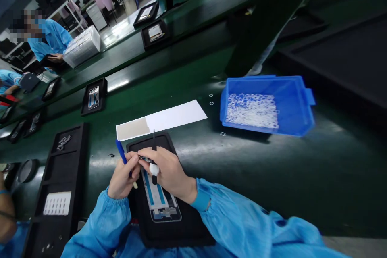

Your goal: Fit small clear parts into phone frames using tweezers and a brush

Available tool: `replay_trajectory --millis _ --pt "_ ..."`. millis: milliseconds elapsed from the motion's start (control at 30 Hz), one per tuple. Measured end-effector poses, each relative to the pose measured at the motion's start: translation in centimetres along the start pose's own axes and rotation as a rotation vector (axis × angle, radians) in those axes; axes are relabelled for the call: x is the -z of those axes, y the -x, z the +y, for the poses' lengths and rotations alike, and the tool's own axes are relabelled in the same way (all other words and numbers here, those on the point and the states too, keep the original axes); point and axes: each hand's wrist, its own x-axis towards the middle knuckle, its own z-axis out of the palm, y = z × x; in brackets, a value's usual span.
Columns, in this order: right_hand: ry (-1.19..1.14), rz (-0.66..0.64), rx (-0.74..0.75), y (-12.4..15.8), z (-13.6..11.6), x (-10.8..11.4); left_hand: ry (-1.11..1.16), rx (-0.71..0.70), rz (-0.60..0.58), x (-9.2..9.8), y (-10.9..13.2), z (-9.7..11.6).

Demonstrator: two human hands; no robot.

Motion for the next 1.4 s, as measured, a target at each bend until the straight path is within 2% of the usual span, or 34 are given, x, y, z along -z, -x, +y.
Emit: replay_trajectory --millis 133,200,267,367,433,533,600,800,933,1033,1167,1267,1400 --pt "-0.009 -0.006 0.067 -0.2 0.0 0.3 -0.015 -0.021 -0.021 -0.2 -0.2 -0.3" --pt "0.007 -0.001 0.093 -0.4 -0.1 0.4 -0.027 -0.098 0.053 0.0 -0.3 -0.5" --pt "0.026 0.006 0.086 -0.5 -0.1 0.5 -0.022 -0.291 0.221 0.3 -0.4 -0.7" --pt "0.039 -0.012 0.048 -0.4 0.0 0.3 -0.06 -0.676 0.452 1.0 -0.2 -0.8" --pt "0.038 -0.046 0.03 -0.1 0.2 0.2 -0.15 -0.817 0.505 1.3 0.2 -1.1" --pt "0.04 -0.086 0.028 0.1 0.4 0.0 -0.329 -0.888 0.508 1.4 0.5 -1.7" --pt "0.034 -0.099 0.034 0.1 0.4 0.1 -0.389 -0.932 0.467 1.4 0.5 -2.1" --pt "-0.005 -0.136 0.007 0.0 0.3 0.2 -0.365 -0.926 0.423 1.3 0.5 -2.2" --pt "-0.014 -0.068 0.008 -0.2 0.3 0.2 -0.399 -0.904 0.331 1.3 1.2 -1.2" --pt "-0.015 -0.035 0.008 -0.2 0.3 0.2 -0.412 -0.816 0.302 1.4 1.9 -0.8" --pt "-0.022 -0.055 -0.014 -0.2 0.3 0.2 -0.386 -0.73 0.336 1.8 2.5 -1.2" --pt "-0.059 -0.044 -0.062 -0.1 0.3 0.1 -0.462 -0.757 0.376 2.0 2.6 -1.7" --pt "-0.105 -0.044 -0.136 0.0 0.2 0.1 -0.492 -0.801 0.369 1.9 2.6 -1.8"
